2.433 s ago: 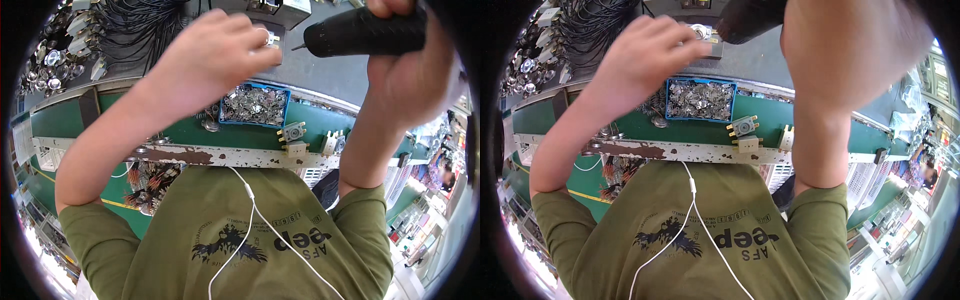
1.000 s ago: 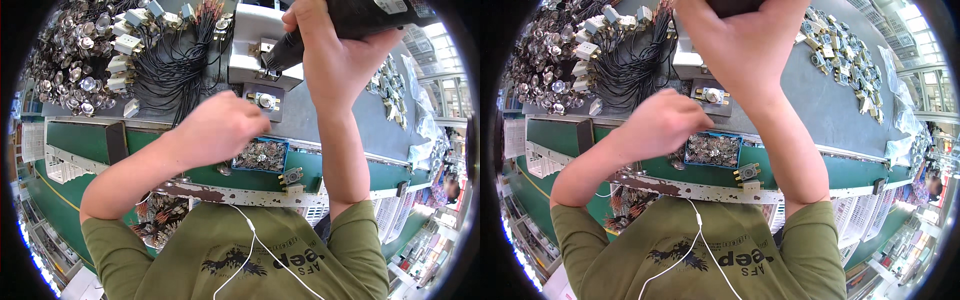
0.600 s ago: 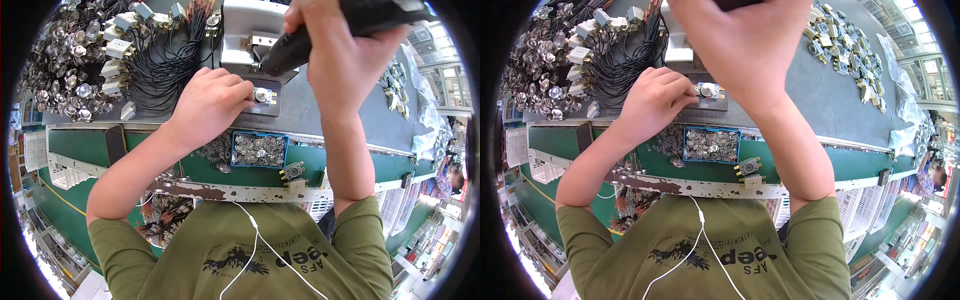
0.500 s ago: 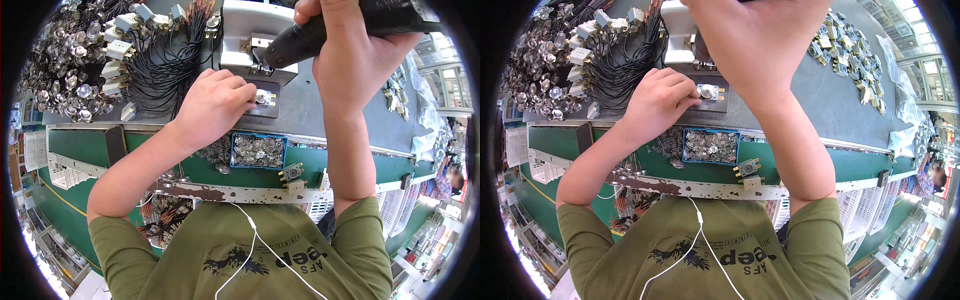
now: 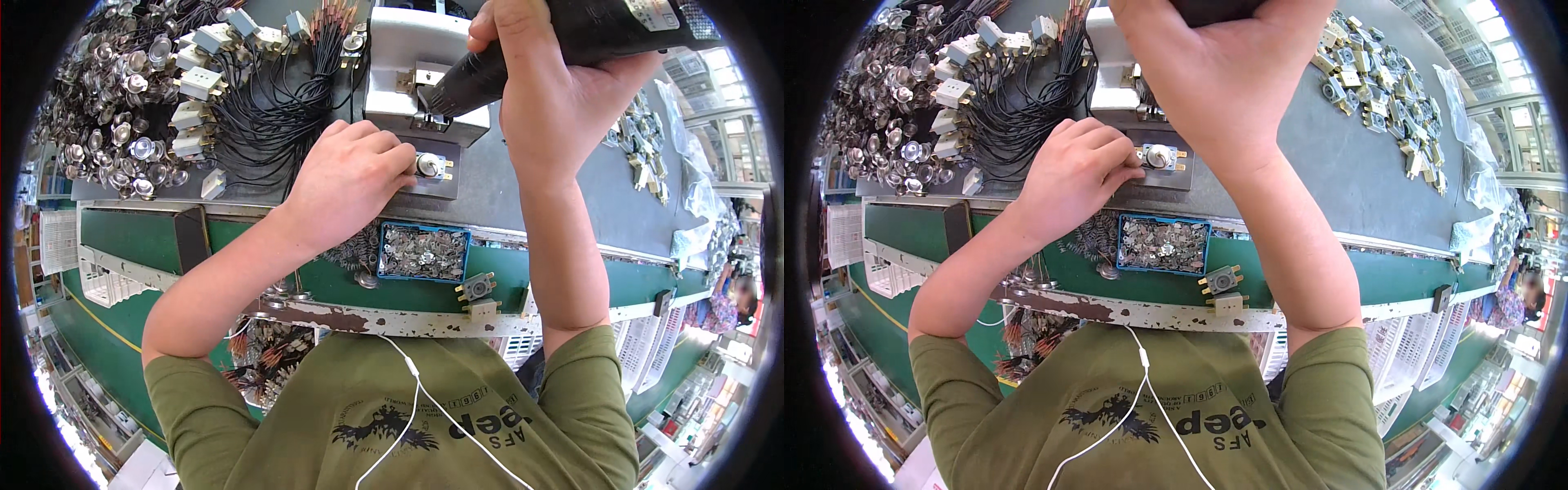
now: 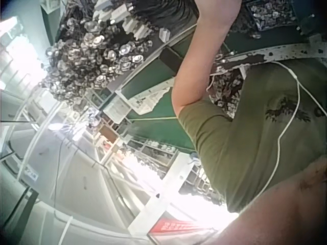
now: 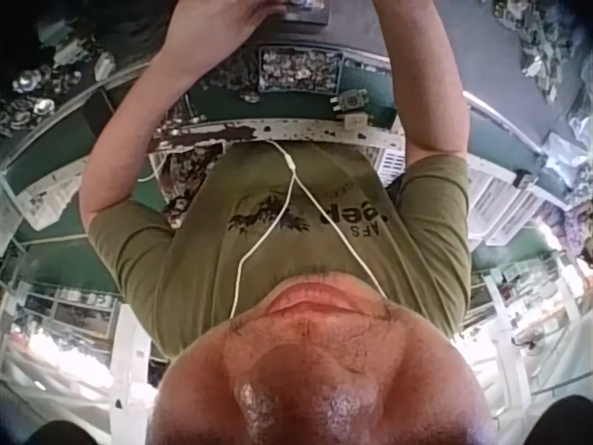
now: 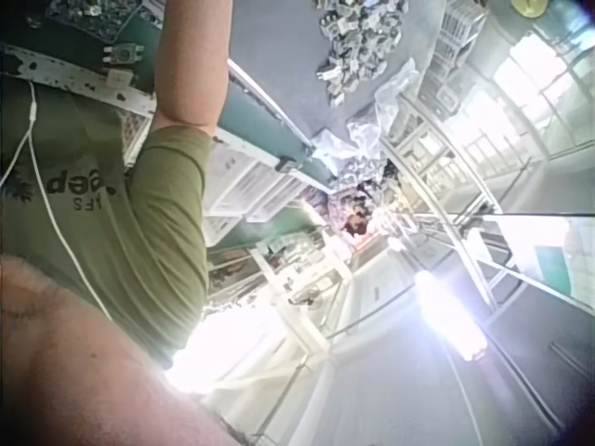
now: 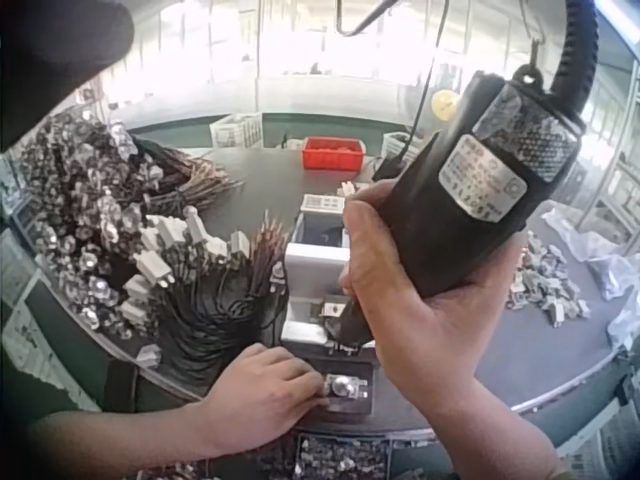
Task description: Assembling small electronic components using an electric screwdriver at a factory workstation.
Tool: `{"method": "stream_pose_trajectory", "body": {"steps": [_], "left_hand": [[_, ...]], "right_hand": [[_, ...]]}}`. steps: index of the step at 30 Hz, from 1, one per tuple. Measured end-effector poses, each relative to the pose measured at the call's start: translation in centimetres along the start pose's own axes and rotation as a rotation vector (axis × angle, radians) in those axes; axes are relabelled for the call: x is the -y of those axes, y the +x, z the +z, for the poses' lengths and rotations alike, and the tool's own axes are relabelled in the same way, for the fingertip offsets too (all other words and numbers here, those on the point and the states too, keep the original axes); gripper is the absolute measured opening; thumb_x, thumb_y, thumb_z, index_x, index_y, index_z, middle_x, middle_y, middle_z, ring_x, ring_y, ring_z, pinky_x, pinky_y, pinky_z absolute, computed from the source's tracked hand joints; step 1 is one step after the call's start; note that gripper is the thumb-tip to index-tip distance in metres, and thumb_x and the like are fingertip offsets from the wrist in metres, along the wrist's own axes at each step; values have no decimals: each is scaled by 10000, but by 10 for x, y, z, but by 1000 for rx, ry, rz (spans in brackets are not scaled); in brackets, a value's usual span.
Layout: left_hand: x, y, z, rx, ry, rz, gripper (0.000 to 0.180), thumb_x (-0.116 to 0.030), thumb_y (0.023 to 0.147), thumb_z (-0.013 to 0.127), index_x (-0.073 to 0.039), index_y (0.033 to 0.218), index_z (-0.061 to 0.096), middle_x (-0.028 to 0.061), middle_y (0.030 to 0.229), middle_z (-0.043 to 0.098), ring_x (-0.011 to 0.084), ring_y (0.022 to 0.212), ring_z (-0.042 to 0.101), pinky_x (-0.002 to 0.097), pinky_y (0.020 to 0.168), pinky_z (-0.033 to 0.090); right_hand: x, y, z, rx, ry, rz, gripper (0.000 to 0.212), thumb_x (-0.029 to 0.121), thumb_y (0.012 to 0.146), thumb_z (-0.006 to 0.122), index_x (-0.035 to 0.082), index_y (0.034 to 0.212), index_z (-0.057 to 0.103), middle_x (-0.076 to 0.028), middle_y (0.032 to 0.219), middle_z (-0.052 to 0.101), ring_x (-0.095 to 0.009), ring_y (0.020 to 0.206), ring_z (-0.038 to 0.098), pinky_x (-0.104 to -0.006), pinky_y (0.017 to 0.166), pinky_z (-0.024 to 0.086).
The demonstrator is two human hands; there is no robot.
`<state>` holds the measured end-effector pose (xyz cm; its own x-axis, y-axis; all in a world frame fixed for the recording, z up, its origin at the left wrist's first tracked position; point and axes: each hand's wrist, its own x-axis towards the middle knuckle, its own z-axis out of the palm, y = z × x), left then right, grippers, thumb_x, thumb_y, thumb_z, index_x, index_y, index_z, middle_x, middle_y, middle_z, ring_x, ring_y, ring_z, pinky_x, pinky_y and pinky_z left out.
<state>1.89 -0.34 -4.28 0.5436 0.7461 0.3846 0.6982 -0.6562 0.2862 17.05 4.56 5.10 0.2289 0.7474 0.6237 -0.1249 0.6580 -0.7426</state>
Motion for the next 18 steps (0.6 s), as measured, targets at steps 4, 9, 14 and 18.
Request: {"method": "stream_pose_trajectory", "body": {"steps": [4, 9, 14, 18], "left_hand": [[-1, 1, 0, -8, -2, 7, 161, -233, 850, 765, -126, 879, 649, -1, 857, 646, 212, 880, 621, 372, 789, 456], [4, 1, 5, 12, 1, 4, 165, -234, 842, 772, -127, 878, 651, -3, 856, 644, 208, 881, 622, 368, 785, 458], [4, 5, 10, -39, -75, 44, 136, -215, 838, 775, -139, 881, 671, -12, 891, 667, 204, 912, 639, 367, 777, 461], [12, -2, 13, -54, -79, 48, 97, -163, 825, 767, -132, 870, 687, -5, 1036, 728, 215, 968, 668, 369, 792, 485]], "right_hand": [[-1, 7, -5, 86, -63, 53, 414, -59, 891, 767, 7, 1181, 479, -96, 949, 698, -110, 663, 648, -249, 542, 522], [0, 1, 0, 62, 51, -18, 317, -57, 876, 779, -6, 1118, 580, -77, 891, 697, -103, 642, 639, -239, 534, 508], [-12, 2, -15, 219, 340, -12, 248, -69, 883, 756, -27, 1096, 636, -72, 843, 709, -104, 629, 651, -232, 535, 513], [-12, -14, -15, 208, 347, -65, 249, -94, 865, 760, -42, 1073, 632, -83, 875, 708, -114, 686, 669, -233, 578, 531]]}}
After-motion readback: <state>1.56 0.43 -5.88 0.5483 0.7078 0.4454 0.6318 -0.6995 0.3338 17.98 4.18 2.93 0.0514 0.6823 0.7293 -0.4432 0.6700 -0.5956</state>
